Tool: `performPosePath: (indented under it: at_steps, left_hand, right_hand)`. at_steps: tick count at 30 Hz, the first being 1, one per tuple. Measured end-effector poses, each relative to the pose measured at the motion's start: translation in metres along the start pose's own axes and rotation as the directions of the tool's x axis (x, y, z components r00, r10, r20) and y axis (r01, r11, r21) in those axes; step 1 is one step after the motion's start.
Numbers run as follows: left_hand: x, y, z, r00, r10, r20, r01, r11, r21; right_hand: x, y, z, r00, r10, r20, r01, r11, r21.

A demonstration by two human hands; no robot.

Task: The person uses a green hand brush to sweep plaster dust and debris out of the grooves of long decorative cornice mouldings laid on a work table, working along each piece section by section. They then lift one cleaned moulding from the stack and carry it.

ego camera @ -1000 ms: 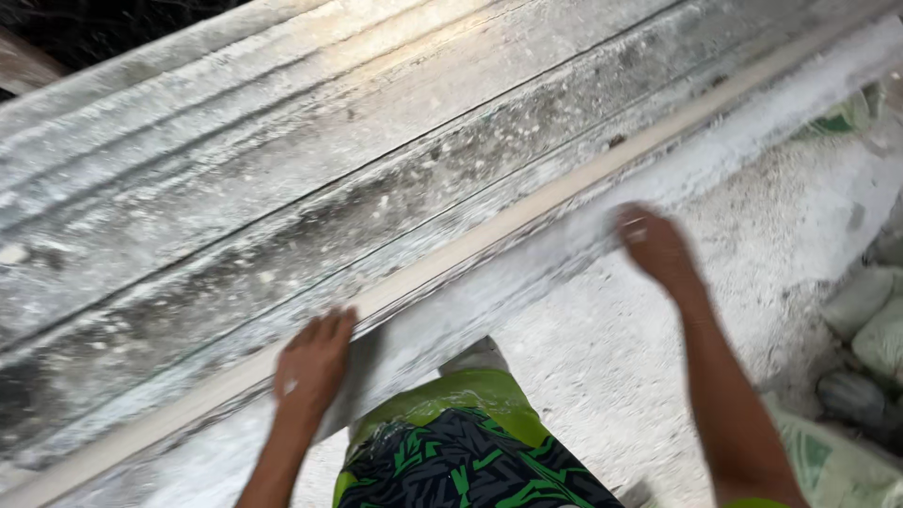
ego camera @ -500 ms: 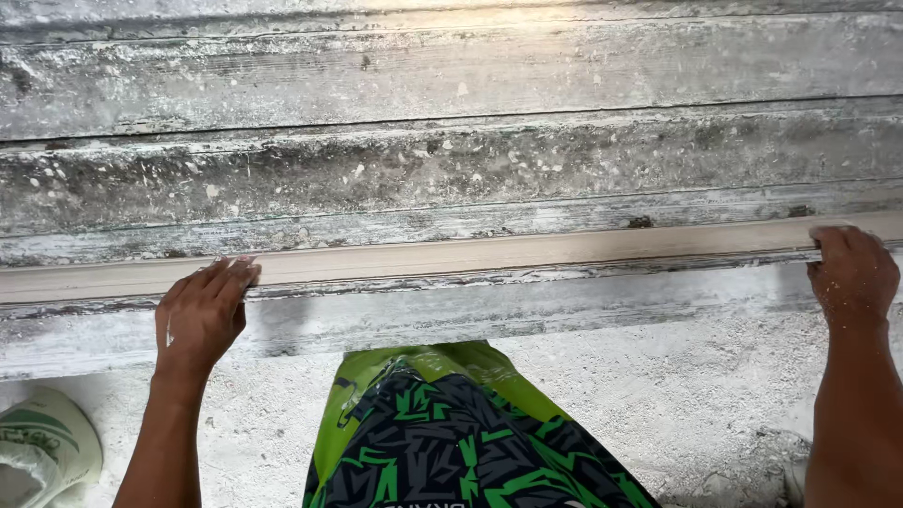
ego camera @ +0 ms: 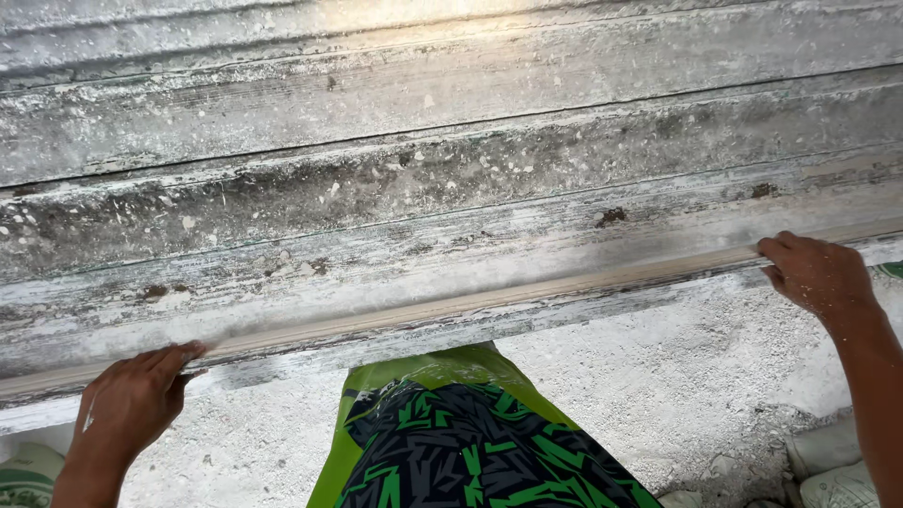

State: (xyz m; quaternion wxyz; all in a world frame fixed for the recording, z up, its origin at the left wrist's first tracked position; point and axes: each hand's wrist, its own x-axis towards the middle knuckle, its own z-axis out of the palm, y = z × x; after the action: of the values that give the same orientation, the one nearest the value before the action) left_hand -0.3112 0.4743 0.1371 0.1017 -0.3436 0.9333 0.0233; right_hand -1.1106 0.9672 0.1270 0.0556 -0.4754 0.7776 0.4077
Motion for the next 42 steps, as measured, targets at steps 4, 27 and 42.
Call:
performPosePath:
  at_steps: [4, 27, 42]
  left_hand:
    - [0.016, -0.005, -0.006, 0.913, -0.164, 0.375, 0.148, 0.986, 0.069]
    - [0.197, -0.042, 0.049, 0.546, -0.132, 0.827, 0.364, 0.927, -0.092]
    - [0.178, -0.056, 0.059, 0.721, -0.051, 0.691, 0.28, 0.934, -0.223]
  right_hand:
    - [0.009, -0.01, -0.007, 0.99, -0.053, 0.128, 0.049, 0.998, 0.033]
    - [0.184, -0.051, -0.062, 0.887, -0.263, 0.38, 0.061, 0.882, 0.467]
    - [0.202, -0.097, -0.127, 0.876, -0.264, 0.403, 0.114, 0.926, 0.359]
